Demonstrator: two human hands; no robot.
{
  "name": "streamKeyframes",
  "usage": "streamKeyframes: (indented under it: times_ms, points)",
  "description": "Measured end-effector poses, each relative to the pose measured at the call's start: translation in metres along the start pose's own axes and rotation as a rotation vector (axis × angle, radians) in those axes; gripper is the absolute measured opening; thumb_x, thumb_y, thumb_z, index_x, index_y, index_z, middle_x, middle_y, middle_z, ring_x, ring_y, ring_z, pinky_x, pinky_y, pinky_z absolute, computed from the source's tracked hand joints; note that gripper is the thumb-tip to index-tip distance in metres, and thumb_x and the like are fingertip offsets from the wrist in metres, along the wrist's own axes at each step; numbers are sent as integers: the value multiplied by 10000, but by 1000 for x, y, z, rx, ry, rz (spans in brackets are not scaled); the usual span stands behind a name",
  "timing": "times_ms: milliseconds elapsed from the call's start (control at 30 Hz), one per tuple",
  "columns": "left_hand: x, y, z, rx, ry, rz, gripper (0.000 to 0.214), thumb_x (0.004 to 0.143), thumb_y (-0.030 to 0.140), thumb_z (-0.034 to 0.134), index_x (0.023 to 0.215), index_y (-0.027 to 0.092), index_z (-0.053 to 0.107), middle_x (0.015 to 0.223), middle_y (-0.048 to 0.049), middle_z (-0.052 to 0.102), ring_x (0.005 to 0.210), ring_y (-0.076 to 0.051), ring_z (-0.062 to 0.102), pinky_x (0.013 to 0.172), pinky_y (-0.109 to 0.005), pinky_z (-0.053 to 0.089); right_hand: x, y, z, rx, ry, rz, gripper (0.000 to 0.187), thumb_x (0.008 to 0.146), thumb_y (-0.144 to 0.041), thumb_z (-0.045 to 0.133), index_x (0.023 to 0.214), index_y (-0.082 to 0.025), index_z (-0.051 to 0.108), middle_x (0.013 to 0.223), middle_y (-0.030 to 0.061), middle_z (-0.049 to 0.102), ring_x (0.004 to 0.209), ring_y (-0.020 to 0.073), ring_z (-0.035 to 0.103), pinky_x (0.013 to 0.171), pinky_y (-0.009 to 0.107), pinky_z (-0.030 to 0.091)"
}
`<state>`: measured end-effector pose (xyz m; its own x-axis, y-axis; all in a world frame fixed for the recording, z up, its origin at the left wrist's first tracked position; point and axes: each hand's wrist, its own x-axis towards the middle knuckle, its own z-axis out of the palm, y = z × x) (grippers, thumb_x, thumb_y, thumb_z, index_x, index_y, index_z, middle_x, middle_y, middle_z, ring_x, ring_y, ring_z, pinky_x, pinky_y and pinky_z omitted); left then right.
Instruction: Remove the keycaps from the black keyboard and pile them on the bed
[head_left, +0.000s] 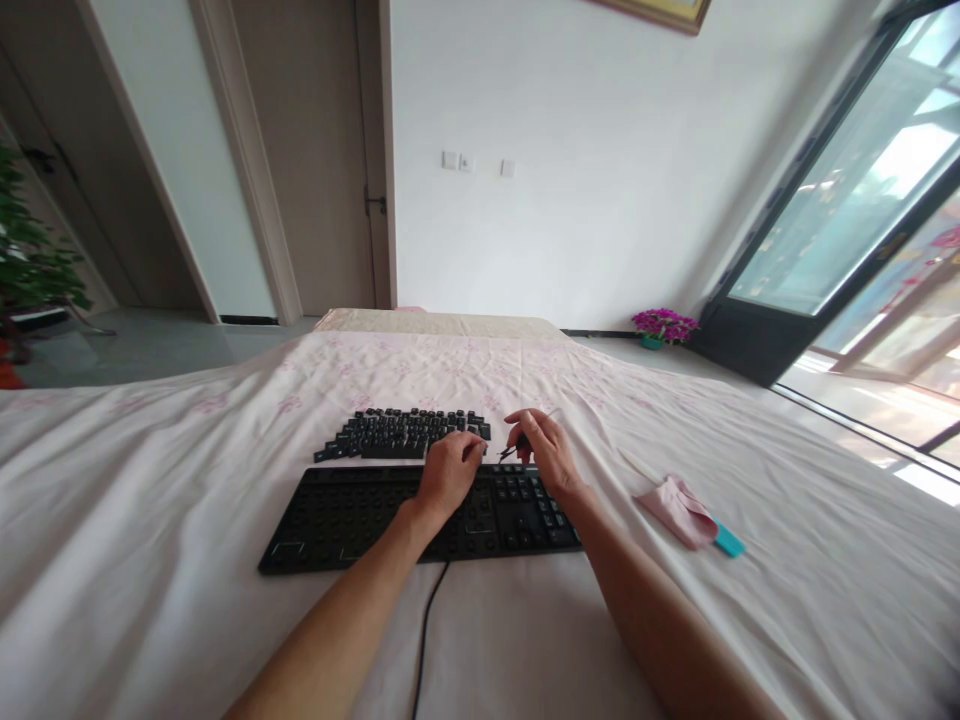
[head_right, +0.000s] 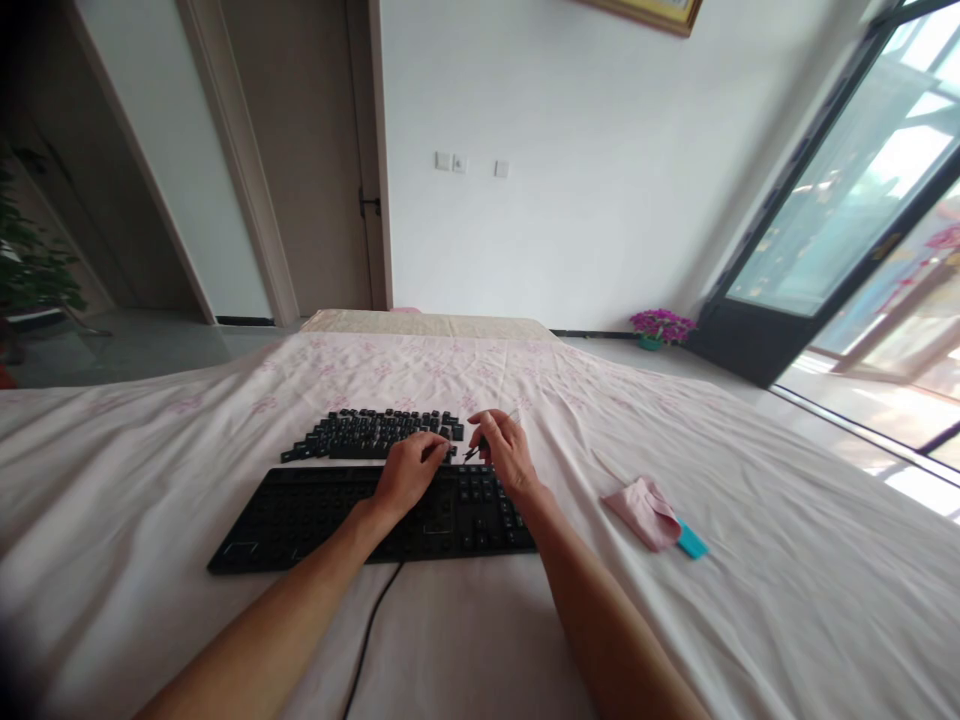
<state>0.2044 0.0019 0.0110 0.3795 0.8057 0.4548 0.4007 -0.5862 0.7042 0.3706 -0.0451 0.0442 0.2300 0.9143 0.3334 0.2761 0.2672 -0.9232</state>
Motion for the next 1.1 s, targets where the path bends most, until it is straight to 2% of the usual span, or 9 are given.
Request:
streamKeyframes:
  times_ms: [233,433,567,733,833,1000,1100]
  points:
    - [-9,-12,8,-20,-29,16,191,877,202,499,888,201,690,890,-40,678,867,-169,622,831,-291,462,-3,13,4,-48,33,-42,427,889,-599,393,897,-224,597,631,14,620,531,144,512,516,264,451]
    - [-9,-12,10,29,-77,37,175,865,184,514,904,202,684,912,-38,672,881,-168,622,817,-281,466,-3,20,8,-45,75,32,390,881,-574,432,830,-214,576,603,9,611,472,131,507,443,237,420]
    - [-10,-12,9,57,-82,28,177,870,188,508,912,210,678,914,-25,667,874,-159,620,817,-270,462,-6,20,9,-127,80,-27,388,910,-520,405,817,-188,581,599,5,620,472,119,512,459,219,426]
    - [-10,-13,10,86,-92,15,192,879,194,492,933,227,673,914,-15,656,876,-151,611,806,-260,457,-6,15,6,-257,-4,-140,287,920,-395,428,932,-185,624,615,-15,656,482,104,508,540,220,445]
    - [-10,-13,10,91,-98,15,200,876,185,487,937,232,672,921,-13,653,885,-150,608,806,-258,456,-3,15,3,-328,-79,-157,230,886,-320,483,985,-207,657,658,-26,686,524,106,530,604,227,455]
    - [-10,-14,12,94,-99,17,220,884,180,470,953,235,672,933,-11,655,896,-144,609,824,-252,451,6,13,-4,-406,-263,-191,226,876,-322,523,968,-236,711,778,-4,722,748,150,632,766,271,471]
    - [-10,-14,13,116,-112,12,212,884,197,482,971,241,670,955,-10,652,892,-143,611,797,-240,453,11,3,-8,-492,-352,-215,195,864,-340,561,927,-270,732,868,0,723,846,169,643,802,280,462]
